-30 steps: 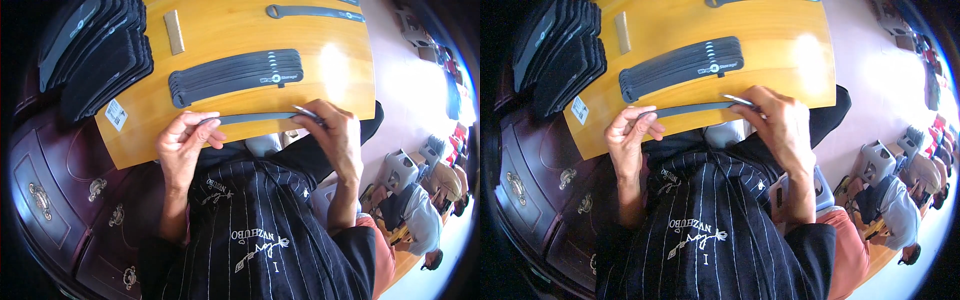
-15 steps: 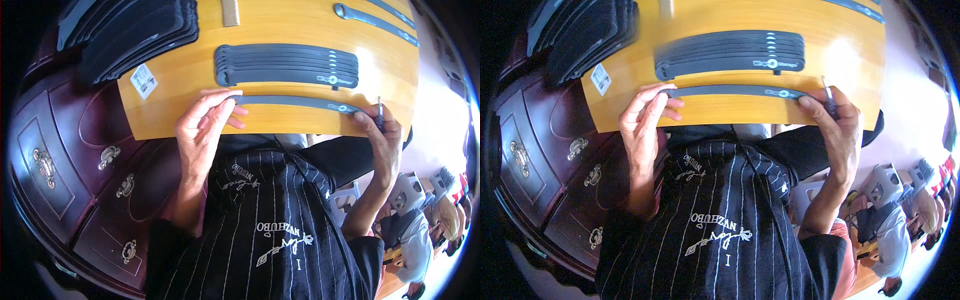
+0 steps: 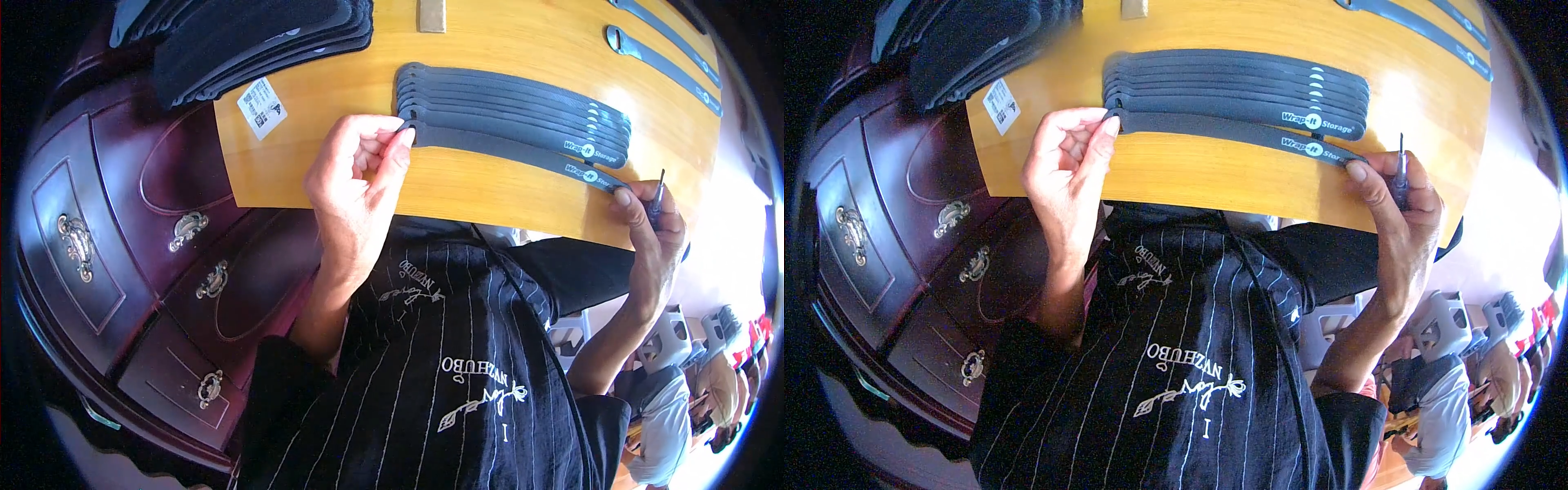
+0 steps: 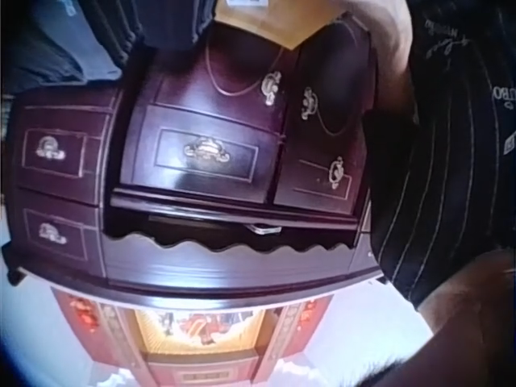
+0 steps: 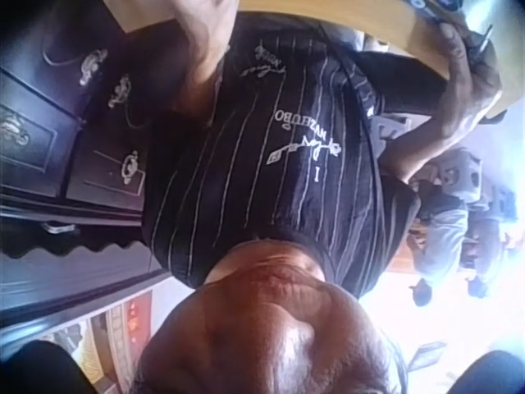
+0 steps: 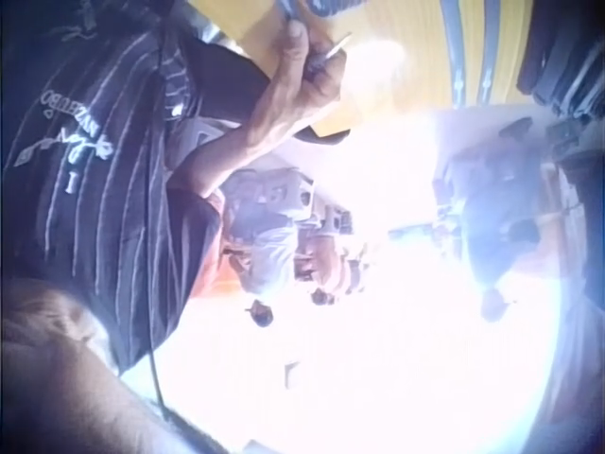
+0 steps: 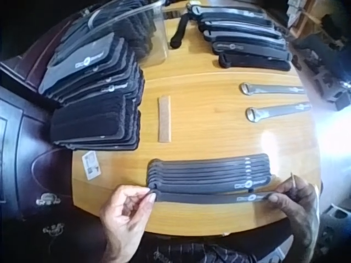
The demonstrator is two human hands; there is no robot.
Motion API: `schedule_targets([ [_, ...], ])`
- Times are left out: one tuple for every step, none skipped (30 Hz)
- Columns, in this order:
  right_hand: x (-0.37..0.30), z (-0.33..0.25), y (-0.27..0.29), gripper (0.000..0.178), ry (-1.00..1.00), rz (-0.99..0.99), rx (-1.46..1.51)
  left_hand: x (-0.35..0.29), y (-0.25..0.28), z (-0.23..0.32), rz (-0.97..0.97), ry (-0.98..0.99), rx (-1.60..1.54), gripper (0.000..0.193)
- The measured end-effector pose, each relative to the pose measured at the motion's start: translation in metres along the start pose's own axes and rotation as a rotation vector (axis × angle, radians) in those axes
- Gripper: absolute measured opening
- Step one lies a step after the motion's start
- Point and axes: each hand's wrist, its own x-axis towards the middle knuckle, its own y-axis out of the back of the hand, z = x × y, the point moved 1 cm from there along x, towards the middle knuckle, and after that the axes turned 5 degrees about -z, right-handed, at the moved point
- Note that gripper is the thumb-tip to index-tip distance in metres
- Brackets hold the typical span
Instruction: Assembling fabric straps by inserting small components using a metal tool.
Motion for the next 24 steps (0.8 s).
schedule_targets([
  [0.0003,0.0006,0.0009,0.017,-0.012,0.01,-0.018,0.0008,-0.0002,-0.0006,-0.004,-0.019,0.014,0.011],
  [0.0004,0.0008,0.0017,0.018,-0.024,0.02,-0.035,0.0017,-0.0006,-0.001,-0.009,-0.038,0.027,0.011],
  [0.0008,0.0006,0.0006,0.018,-0.023,0.016,-0.033,0.0025,-0.0001,-0.0012,-0.005,-0.037,0.03,0.011],
  [0.0012,0.0001,-0.0002,0.018,-0.021,0.023,-0.02,0.0033,-0.0004,-0.0007,0.001,-0.057,0.045,0.011],
  [0.0016,-0.0006,-0.0012,0.019,-0.02,0.031,-0.006,0.0039,-0.0003,-0.0002,0.007,-0.077,0.06,0.011],
  [0.0016,-0.0014,-0.0016,0.019,-0.02,0.03,-0.006,0.0044,-0.0008,-0.0002,0.008,-0.077,0.06,0.011],
  [0.0014,-0.0024,-0.0021,0.019,-0.026,0.041,-0.009,0.0048,-0.0011,-0.0002,0.012,-0.072,0.038,0.011],
  [0.0012,-0.0033,-0.0024,0.019,-0.033,0.053,-0.012,0.005,-0.001,0.0,0.015,-0.066,0.016,0.011],
  [0.0013,-0.004,-0.0024,0.019,-0.031,0.055,-0.012,0.0055,-0.0011,0.0002,0.015,-0.069,0.014,0.011],
  [0.0011,-0.0047,-0.0024,0.018,-0.028,0.05,-0.024,0.0055,-0.0011,0.0006,0.015,-0.064,0.031,0.011],
  [0.0008,-0.0052,-0.0024,0.018,-0.026,0.045,-0.037,0.0056,-0.0009,0.0009,0.014,-0.059,0.047,0.012],
  [0.0008,-0.0057,-0.0026,0.018,-0.023,0.047,-0.036,0.0059,-0.0002,0.0006,0.014,-0.063,0.047,0.012],
  [0.0008,-0.0058,-0.0029,0.018,-0.024,0.042,-0.038,0.0058,0.0006,-0.0005,0.013,-0.073,0.072,0.012],
  [0.0007,-0.0058,-0.0032,0.018,-0.025,0.038,-0.041,0.0059,0.0012,-0.001,0.013,-0.084,0.097,0.012],
  [0.0007,-0.0058,-0.0033,0.018,-0.021,0.039,-0.04,0.0058,0.0014,-0.0004,0.014,-0.087,0.096,0.012],
  [0.0007,-0.0055,-0.0035,0.018,-0.02,0.036,-0.034,0.0054,0.0016,0.0003,0.017,-0.072,0.101,0.012],
  [0.0012,-0.0054,-0.0037,0.018,-0.019,0.031,-0.028,0.0057,0.0016,0.0007,0.021,-0.056,0.106,0.013],
  [0.001,-0.0048,-0.0043,0.018,-0.018,0.032,-0.028,0.0059,0.0013,0.001,0.021,-0.057,0.106,0.013],
  [0.0011,-0.0045,-0.005,0.018,-0.014,0.042,-0.017,0.0063,0.0008,0.0018,0.019,-0.059,0.111,0.013],
  [0.0012,-0.0044,-0.0054,0.018,-0.009,0.052,-0.007,0.0065,0.0,0.0025,0.018,-0.06,0.117,0.013],
  [0.0009,-0.0055,-0.0062,0.018,-0.011,0.052,-0.008,0.0067,-0.0001,0.0031,0.016,-0.059,0.117,0.013],
  [0.0007,-0.007,-0.0062,0.017,-0.011,0.063,-0.013,0.0068,-0.0008,0.0037,0.016,-0.065,0.121,0.013],
  [0.0003,-0.008,-0.006,0.016,-0.012,0.075,-0.02,0.0065,-0.0017,0.0042,0.016,-0.071,0.124,0.013],
  [-0.0007,-0.008,-0.0052,0.016,-0.016,0.085,-0.026,0.0067,-0.0034,0.0036,0.008,-0.071,0.114,0.013],
])
